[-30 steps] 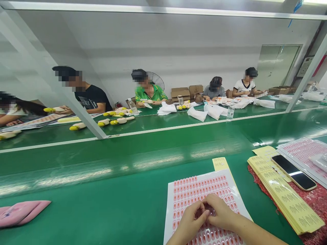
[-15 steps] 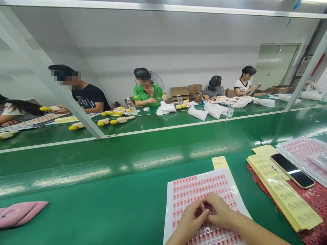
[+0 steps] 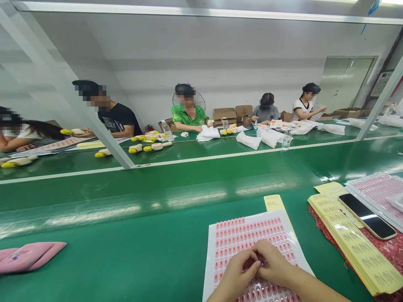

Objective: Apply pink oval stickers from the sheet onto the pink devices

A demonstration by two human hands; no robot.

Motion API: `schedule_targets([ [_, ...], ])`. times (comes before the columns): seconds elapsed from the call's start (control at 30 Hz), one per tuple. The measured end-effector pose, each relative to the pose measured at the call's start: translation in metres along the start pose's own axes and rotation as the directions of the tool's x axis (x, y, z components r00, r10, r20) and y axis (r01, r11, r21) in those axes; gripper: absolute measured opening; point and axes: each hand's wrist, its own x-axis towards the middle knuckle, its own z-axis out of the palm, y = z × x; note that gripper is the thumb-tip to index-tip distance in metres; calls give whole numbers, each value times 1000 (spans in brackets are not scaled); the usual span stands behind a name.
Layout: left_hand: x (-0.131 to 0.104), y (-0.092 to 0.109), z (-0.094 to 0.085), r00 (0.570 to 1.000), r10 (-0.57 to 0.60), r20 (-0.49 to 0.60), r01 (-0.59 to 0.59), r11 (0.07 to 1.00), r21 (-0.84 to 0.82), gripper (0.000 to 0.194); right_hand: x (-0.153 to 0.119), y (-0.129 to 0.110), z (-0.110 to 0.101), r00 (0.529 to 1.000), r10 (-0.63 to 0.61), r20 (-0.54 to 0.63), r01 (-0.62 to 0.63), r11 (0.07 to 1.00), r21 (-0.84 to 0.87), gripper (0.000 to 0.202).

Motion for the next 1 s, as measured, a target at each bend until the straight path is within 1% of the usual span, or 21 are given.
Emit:
schedule_targets([
  [0.13, 0, -1, 1, 1000, 8, -2, -8, 1000, 23, 12, -1, 1, 0, 1000, 3, 8, -2, 1000, -14, 16],
  [0.33, -1, -1, 1, 1000, 13, -21, -12, 999, 50, 13, -1, 3, 3, 999, 46, -3, -46, 999, -26, 15],
  [0.5, -3, 1, 1, 1000, 18, -17, -17, 999, 32, 14, -2, 3, 4, 1000, 27, -3, -28, 1000, -14, 17],
  [0.8, -3, -3, 2, 1000, 17, -19, -16, 999, 34, 14, -3, 1, 3, 1000, -1, -17, 1, 1000, 9, 17],
  [1.0, -3, -3, 2, 1000, 18, -25, -17, 1000, 19, 15, -3, 3, 4, 1000, -3, -21, 3, 1000, 4, 16],
])
